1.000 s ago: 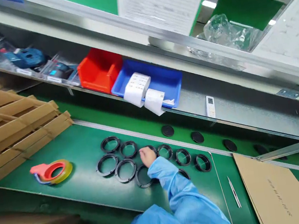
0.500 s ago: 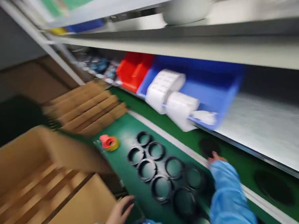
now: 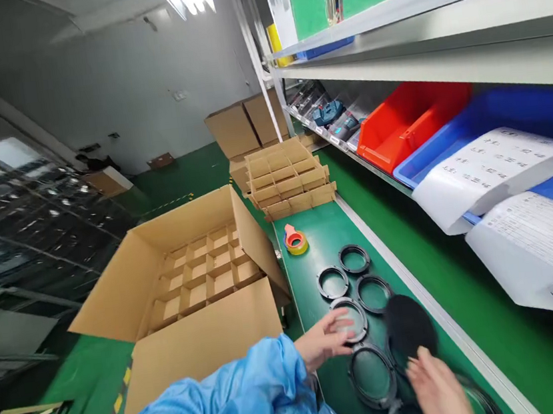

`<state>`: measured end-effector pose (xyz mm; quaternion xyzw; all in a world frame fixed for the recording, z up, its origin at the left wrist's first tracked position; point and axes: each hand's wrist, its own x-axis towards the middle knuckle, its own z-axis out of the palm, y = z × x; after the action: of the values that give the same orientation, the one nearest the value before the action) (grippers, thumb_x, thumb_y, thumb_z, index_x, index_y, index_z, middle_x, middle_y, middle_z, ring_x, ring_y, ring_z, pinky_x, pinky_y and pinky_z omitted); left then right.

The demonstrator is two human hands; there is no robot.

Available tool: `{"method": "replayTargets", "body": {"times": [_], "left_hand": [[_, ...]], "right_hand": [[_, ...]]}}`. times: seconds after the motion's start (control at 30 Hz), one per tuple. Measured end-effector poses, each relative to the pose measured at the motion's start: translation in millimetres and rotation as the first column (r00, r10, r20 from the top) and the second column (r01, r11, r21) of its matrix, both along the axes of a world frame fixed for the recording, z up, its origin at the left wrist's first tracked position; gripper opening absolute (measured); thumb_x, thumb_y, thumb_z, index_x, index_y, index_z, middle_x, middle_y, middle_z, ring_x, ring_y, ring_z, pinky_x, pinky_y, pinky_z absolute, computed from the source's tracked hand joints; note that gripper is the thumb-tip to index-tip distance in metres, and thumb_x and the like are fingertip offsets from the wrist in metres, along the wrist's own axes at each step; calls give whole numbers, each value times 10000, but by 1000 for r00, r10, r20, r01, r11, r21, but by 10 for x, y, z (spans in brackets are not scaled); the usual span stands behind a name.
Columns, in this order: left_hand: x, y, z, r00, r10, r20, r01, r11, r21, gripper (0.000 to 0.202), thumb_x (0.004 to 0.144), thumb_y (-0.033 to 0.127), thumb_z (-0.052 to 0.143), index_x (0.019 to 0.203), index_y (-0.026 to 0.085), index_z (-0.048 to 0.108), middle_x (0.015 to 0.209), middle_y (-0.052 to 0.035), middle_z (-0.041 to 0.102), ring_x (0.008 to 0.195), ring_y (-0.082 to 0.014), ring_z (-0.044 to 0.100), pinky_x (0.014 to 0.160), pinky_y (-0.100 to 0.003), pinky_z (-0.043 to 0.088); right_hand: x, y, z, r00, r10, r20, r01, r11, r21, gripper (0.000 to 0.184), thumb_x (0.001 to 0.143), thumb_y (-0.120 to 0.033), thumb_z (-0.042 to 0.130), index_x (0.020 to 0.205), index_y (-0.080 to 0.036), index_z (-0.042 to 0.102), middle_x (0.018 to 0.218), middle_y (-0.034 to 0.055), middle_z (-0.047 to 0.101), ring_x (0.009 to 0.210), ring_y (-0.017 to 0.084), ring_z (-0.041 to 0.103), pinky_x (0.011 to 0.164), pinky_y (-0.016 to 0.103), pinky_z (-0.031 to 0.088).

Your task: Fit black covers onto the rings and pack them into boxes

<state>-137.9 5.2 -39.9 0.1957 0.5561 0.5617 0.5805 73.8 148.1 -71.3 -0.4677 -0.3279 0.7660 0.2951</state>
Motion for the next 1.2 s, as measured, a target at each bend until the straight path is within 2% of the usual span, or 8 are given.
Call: {"method": "replayTargets", "body": {"times": [0.1, 0.27, 0.43, 0.5, 0.67, 0.77, 0.97, 1.2], "left_hand": [[-92, 97, 198, 905, 12, 426, -79, 987, 139, 761, 789, 481, 749, 1461, 360, 413, 1515, -107, 444, 1241, -282, 577, 978, -451, 492], [-445, 73, 336, 768, 21, 641, -222, 946, 234, 683, 889, 552, 602, 1476, 247, 433, 1450, -119, 539, 1332, -310, 496, 1142, -515, 344], [-635, -49, 437, 774, -22, 633, -179, 951, 252, 785, 894, 731, 440, 1509, 246, 385, 1489, -115, 502, 1419, -315, 391, 1192, -530, 255], [-644, -92, 500, 765, -43, 642, -177, 945, 275, 824, 878, 769, 410, 1516, 248, 373, 1510, -112, 476, 1446, -311, 348, 1203, -526, 234], [-594, -200, 606, 703, -105, 704, -108, 962, 252, 841, 866, 776, 412, 1507, 232, 393, 1513, -125, 472, 1454, -316, 334, 1202, -535, 236], [-560, -258, 647, 663, -97, 742, -81, 977, 199, 795, 888, 744, 412, 1499, 235, 410, 1497, -127, 494, 1434, -314, 368, 1194, -531, 258], [-471, -276, 776, 631, -108, 768, -50, 983, 179, 756, 896, 703, 451, 1501, 252, 408, 1458, -137, 534, 1408, -323, 410, 1185, -563, 254], [-319, -231, 811, 653, -95, 751, -42, 986, 161, 762, 886, 727, 441, 1463, 230, 467, 1403, -133, 584, 1380, -338, 445, 1178, -580, 265]], "right_hand": [[-516, -666, 314, 989, 70, -127, -90, 983, -159, 369, 604, -469, 884, 781, -271, 628, 738, 13, 675, 702, 150, 690, 616, 283, 614], [-1222, -1113, 756, 967, 58, -248, -118, 965, -234, 465, 608, -483, 904, 787, -186, 593, 751, 15, 714, 599, 84, 645, 516, 167, 535], [-1063, -1061, 893, 939, 320, -123, -317, 947, 48, 415, 675, -451, 845, 893, -179, 620, 869, 48, 723, 703, 143, 674, 622, 265, 577], [-981, -985, 930, 970, 209, 124, -239, 915, 326, 323, 766, -436, 758, 946, -195, 640, 918, 58, 694, 807, 174, 662, 714, 319, 581], [-1009, -900, 1116, 849, -139, 510, -427, 391, 816, 337, 979, -403, 481, 1239, -310, 674, 1320, 87, 532, 1262, 255, 458, 1091, 485, 416], [-1072, -912, 1167, 809, -159, 566, -518, 264, 814, 356, 1011, -381, 425, 1267, -336, 668, 1376, 71, 476, 1288, 261, 397, 1124, 513, 369], [-1042, -860, 1100, 800, -78, 595, -571, 206, 794, 407, 1026, -415, 362, 1173, -282, 717, 1366, 77, 496, 1308, 284, 339, 1150, 525, 323], [-938, -845, 1080, 846, -27, 532, -500, 304, 811, 507, 1040, -475, 269, 1112, -248, 716, 1332, 83, 532, 1304, 253, 358, 1150, 467, 320]]}}
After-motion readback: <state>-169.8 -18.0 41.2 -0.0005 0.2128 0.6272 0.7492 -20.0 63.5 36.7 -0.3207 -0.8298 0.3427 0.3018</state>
